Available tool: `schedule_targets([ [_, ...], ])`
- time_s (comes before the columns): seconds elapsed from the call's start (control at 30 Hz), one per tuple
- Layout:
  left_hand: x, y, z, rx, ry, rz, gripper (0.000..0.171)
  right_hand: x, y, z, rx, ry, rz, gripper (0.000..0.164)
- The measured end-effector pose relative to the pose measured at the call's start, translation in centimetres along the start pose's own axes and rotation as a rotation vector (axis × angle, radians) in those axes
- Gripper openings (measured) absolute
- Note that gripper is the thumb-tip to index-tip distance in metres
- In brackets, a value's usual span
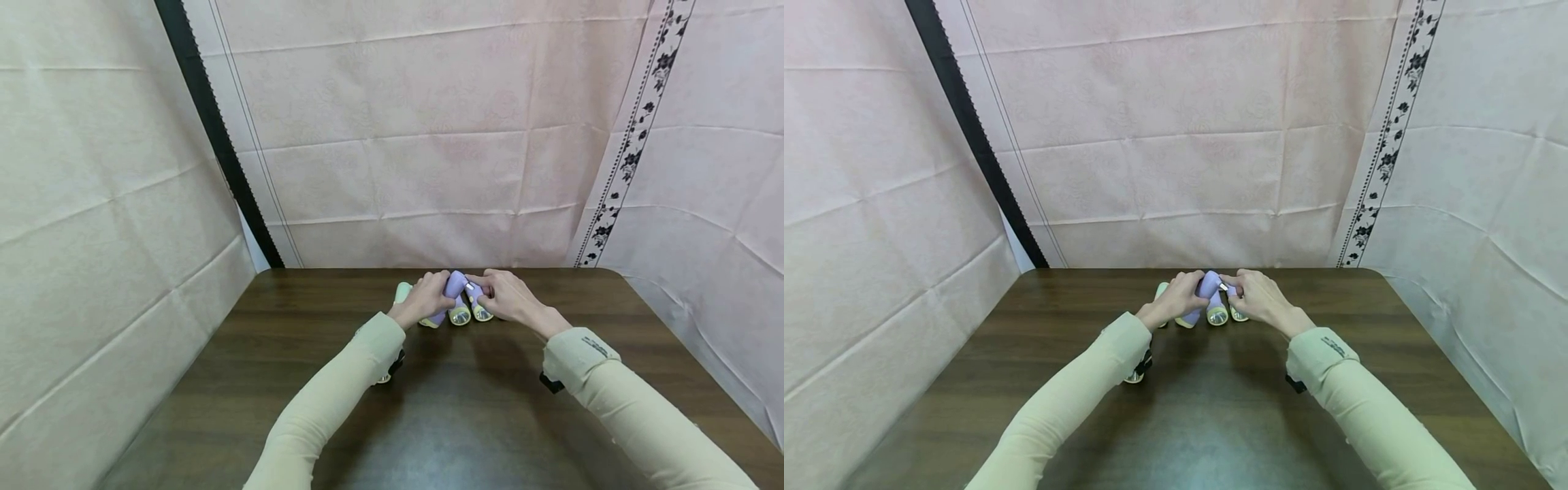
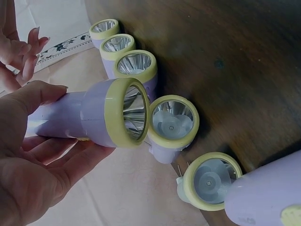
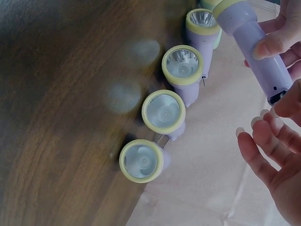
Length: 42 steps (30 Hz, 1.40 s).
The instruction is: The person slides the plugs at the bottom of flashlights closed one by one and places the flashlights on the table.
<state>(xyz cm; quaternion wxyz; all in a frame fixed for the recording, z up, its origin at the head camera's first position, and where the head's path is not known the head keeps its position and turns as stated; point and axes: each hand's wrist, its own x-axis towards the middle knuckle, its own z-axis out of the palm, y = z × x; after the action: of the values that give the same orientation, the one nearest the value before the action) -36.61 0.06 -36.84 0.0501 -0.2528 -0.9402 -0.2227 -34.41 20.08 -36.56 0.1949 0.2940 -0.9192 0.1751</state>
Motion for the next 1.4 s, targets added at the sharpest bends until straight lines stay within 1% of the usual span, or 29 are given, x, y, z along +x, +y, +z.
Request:
schedule_targets([
  [0.17, -0.1, 0.2, 0.1, -0.019, -0.014, -0.005, 0.036, -0.3, 0.0, 0.1, 0.008, 0.006, -0.006, 0.053],
  [0.27, -0.2, 0.4, 0.1, -0.025, -0.01, -0.009, 0.035, -0.2, 0.1, 0.1, 0.004, 0.012, 0.004, 0.053],
  [0.43, -0.1, 0.5, 0.1, -0.016, 0.007, -0.009, 0.033, -0.1, 0.0, 0.1, 0.006, 0.021, 0.016, 0.053],
  [0.67, -0.2, 0.7, 0.3, 0.001, -0.022, -0.008, 0.036, -0.3, 0.0, 0.2, 0.012, 0.028, -0.001, 0.051],
  [0.83, -0.2, 0.9, 0.3, 0.007, -0.019, -0.003, 0.036, -0.3, 0.0, 0.2, 0.01, 0.037, -0.004, 0.051],
  [1.17, -0.4, 1.1, 0.4, 0.024, -0.032, 0.002, 0.036, -0.4, 0.0, 0.3, 0.036, 0.023, 0.0, 0.051],
  [1.3, -0.5, 1.1, 0.2, 0.027, -0.022, -0.013, 0.038, -0.4, -0.1, 0.4, 0.055, 0.035, 0.002, 0.053],
  [1.4, -0.5, 1.2, -0.2, 0.051, -0.02, -0.04, 0.04, -0.3, -0.4, 0.4, 0.063, 0.023, -0.001, 0.055],
])
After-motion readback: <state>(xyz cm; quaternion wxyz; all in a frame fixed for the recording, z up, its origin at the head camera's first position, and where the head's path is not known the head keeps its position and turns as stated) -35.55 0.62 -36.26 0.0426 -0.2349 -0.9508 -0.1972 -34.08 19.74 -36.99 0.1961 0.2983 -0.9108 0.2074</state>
